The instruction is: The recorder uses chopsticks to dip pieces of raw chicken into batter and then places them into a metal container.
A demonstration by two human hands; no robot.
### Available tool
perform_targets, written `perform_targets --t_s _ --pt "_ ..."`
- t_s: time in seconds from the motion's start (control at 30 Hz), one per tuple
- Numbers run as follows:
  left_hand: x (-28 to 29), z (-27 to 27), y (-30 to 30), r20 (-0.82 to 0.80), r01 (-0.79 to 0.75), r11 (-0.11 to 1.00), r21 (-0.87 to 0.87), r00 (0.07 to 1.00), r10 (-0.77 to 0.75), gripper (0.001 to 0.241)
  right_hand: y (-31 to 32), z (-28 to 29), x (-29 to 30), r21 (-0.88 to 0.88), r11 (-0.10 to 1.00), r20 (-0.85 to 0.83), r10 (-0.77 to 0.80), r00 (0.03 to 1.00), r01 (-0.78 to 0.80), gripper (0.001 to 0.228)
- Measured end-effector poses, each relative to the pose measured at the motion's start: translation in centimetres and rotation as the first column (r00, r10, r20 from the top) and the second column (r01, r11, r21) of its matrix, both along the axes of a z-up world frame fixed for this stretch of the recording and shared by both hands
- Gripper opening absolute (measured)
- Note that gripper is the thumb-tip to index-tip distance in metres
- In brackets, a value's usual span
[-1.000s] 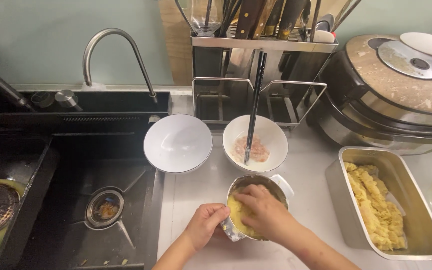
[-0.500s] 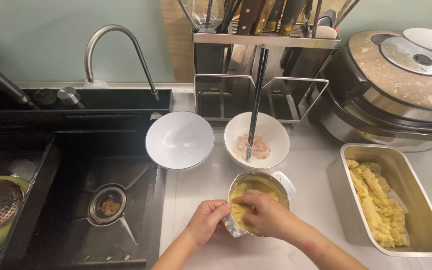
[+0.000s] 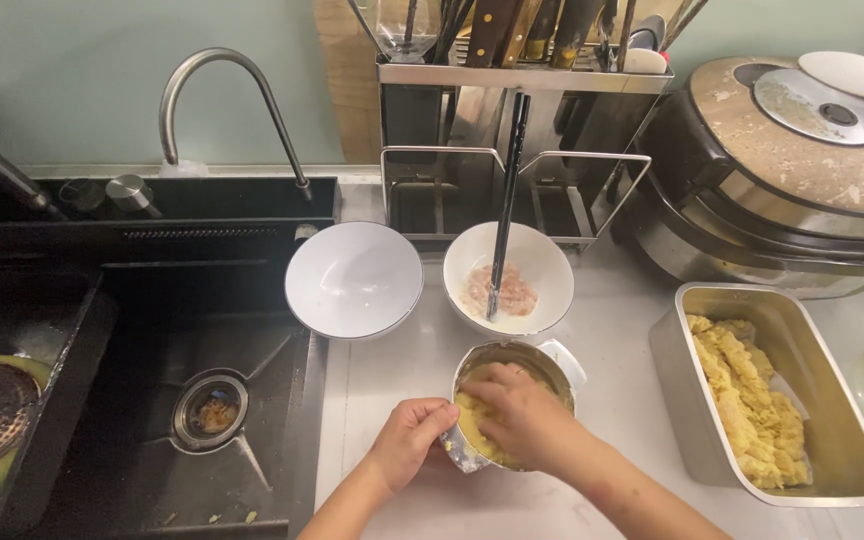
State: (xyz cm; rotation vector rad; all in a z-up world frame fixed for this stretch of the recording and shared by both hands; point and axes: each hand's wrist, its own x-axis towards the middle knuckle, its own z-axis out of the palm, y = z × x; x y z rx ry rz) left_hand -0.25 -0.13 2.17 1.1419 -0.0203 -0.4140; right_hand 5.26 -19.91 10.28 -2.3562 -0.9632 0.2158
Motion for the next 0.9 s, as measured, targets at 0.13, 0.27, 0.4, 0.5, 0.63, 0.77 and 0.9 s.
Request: perform_targets --t_s 0.13,0.27,0.4,0.5,0.63,0.77,0.9 --pt "0.0 -0.6 0.2 0.032 -0.009 1.000 -0.014 0.999 0.009 0.034 -0.5 -1.0 0.6 -0.048 0.999 -0.208 -0.014 0.978 0.004 0.037" --pt "-0.1 0.4 0.1 -0.007 -0.007 1.000 -0.016 1.000 0.007 0.034 -0.1 0.6 0.5 0.055 0.997 -0.119 -0.048 0.992 0.055 0.050" --pt "0.1 0.0 0.0 -0.032 -0.010 1.000 -0.009 0.999 0.010 0.033 -0.4 -1.0 0.4 -0.080 0.994 -0.166 -0.080 0.983 0.068 0.035" --pt "0.0 -0.5 0.2 0.016 0.001 1.000 -0.016 1.000 -0.001 0.033 -1.0 -1.2 1.1 -0.015 0.996 -0.450 -0.082 0.889 0.085 0.035" --pt "0.1 -0.1 -0.1 -0.038 0.006 0.999 -0.031 0.999 -0.007 0.033 -0.6 -0.5 0.5 0.045 0.999 0.073 0.007 0.997 -0.011 0.054" --pt "0.2 -0.7 0.1 -0.028 -0.010 0.999 -0.036 1.000 0.009 0.033 -0.6 -0.6 0.8 -0.056 0.995 -0.218 -0.090 0.972 0.080 0.039" --pt "0.1 -1.4 0.1 0.038 -0.005 1.000 -0.030 0.999 0.006 0.034 -0.3 2.0 0.4 -0.029 0.996 -0.097 -0.084 0.992 0.082 0.058"
